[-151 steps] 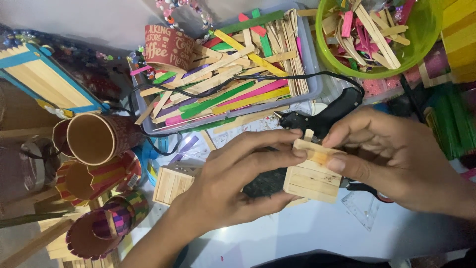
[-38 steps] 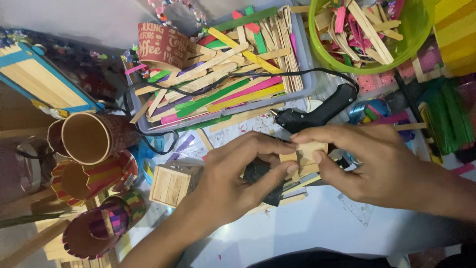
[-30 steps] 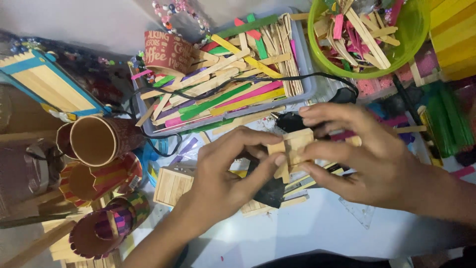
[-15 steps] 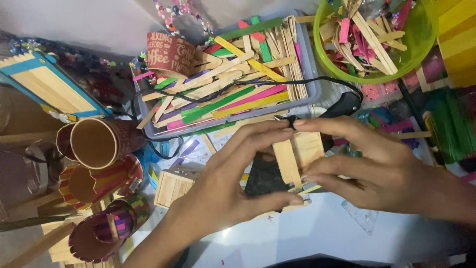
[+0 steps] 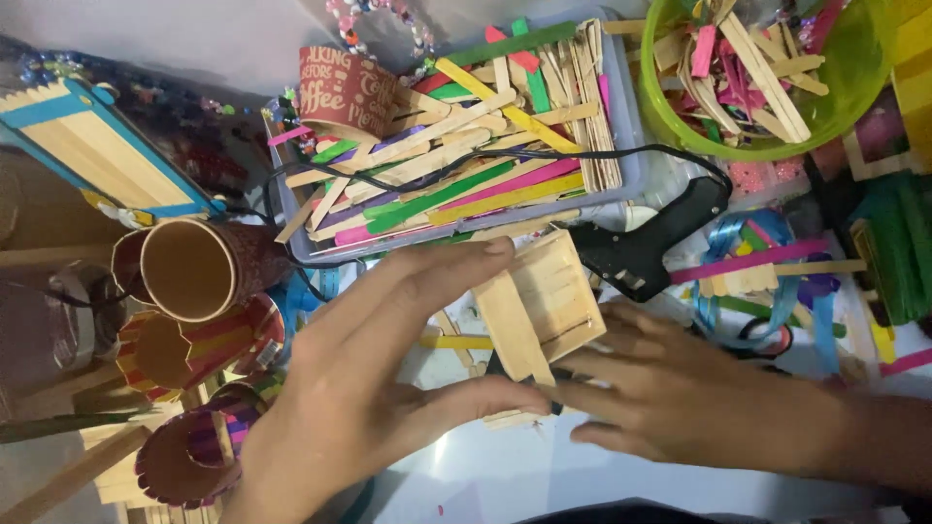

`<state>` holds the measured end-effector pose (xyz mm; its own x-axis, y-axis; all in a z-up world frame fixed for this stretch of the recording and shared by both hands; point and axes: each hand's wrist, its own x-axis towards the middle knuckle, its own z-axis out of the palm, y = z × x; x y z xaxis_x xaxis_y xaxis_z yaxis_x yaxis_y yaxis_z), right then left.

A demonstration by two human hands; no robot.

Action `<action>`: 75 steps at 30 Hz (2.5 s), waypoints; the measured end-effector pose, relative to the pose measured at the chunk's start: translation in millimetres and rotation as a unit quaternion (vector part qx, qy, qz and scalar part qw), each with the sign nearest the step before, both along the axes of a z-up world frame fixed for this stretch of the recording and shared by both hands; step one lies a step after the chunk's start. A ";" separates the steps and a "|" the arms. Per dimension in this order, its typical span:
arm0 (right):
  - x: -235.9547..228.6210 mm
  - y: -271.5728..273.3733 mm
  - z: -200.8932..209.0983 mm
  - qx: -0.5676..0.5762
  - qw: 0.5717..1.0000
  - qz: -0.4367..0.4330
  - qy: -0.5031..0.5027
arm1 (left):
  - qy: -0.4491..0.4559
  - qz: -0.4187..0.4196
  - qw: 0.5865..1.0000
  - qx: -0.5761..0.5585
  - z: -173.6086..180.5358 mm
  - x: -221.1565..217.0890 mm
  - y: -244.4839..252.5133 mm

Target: Assembling a small wooden structure using a hot glue gun and popsicle sticks, including applying glue, joining pieces, and sanding the finished product.

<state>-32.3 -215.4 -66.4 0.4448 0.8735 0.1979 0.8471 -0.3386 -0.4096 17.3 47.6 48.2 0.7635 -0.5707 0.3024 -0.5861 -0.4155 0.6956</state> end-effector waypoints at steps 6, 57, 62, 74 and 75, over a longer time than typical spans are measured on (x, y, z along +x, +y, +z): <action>3.7 19.9 5.3 0.078 0.997 0.022 0.001 | 0.004 -0.035 0.999 0.011 4.9 2.3 5.7; 12.0 -24.5 16.5 -0.157 0.979 -0.063 -0.114 | -0.074 0.012 0.991 0.106 8.8 -0.9 17.3; 18.6 -54.0 25.8 -0.173 0.951 -0.230 0.110 | -0.002 -0.034 0.985 0.169 -40.7 -4.5 7.5; 16.3 -83.7 22.7 -0.157 0.940 -0.271 0.139 | 0.073 0.002 0.950 0.304 -90.9 -9.0 3.8; 17.1 -79.7 25.1 -0.135 0.948 -0.266 0.110 | 0.048 0.008 0.946 0.322 -99.4 -10.2 5.4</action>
<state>-15.2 -295.1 -41.2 0.8414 0.5191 -0.1501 0.4307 -0.8119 -0.3941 7.1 52.9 -51.2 0.7793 -0.6017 -0.1751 -0.5234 -0.7786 0.3463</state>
